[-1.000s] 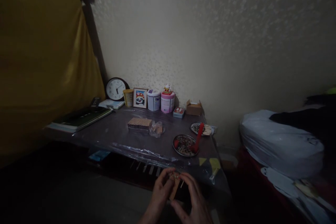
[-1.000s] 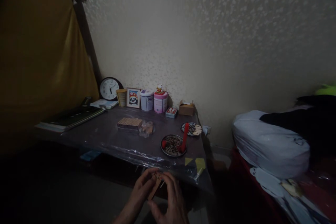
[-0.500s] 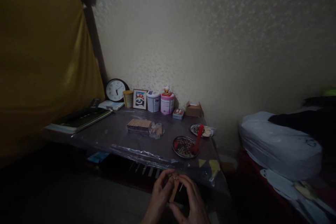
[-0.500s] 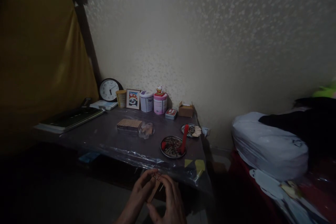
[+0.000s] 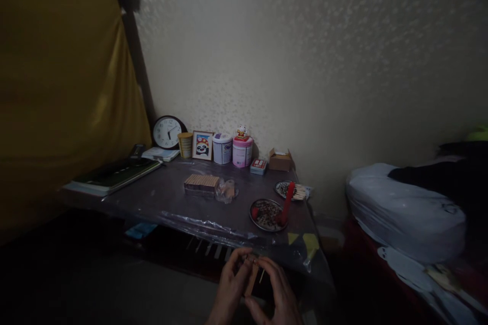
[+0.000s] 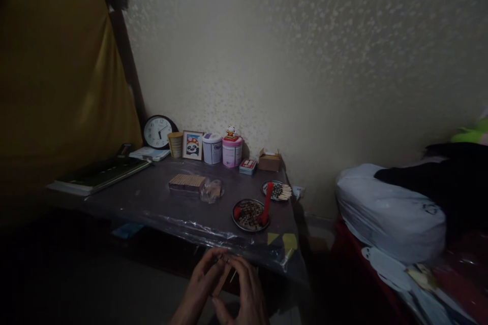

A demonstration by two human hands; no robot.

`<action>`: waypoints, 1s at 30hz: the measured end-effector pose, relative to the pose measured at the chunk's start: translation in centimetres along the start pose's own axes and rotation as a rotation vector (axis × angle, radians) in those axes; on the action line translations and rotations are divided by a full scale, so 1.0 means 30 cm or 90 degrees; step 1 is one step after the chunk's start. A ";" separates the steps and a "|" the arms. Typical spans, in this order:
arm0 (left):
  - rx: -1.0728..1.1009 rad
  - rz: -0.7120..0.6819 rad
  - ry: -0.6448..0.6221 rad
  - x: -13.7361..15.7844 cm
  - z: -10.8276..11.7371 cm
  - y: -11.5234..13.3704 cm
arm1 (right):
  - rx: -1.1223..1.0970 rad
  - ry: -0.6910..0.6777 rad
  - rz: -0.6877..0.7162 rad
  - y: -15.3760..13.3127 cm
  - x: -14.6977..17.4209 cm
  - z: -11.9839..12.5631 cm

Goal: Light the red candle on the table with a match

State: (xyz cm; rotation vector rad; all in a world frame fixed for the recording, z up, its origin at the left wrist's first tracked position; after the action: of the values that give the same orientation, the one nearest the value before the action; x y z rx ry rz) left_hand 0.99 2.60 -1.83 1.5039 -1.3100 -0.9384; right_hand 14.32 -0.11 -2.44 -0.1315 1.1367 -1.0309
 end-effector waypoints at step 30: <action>0.036 0.083 -0.142 0.050 -0.031 0.082 | -0.043 -0.017 -0.204 0.011 -0.056 0.081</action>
State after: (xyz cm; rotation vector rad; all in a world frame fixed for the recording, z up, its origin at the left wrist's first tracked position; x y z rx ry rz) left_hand 1.35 1.17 0.82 1.3666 -1.5863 -1.0134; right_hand 16.39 0.35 -0.33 -0.3904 1.1489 -1.2690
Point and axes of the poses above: each hand's wrist, its own x-axis away from the middle knuckle, its own z-axis out of the back of the hand, y = z × x, the point moved 1 cm from there along -x, towards the middle knuckle, and after that the axes turned 9 degrees about y, right-handed, at the moved point
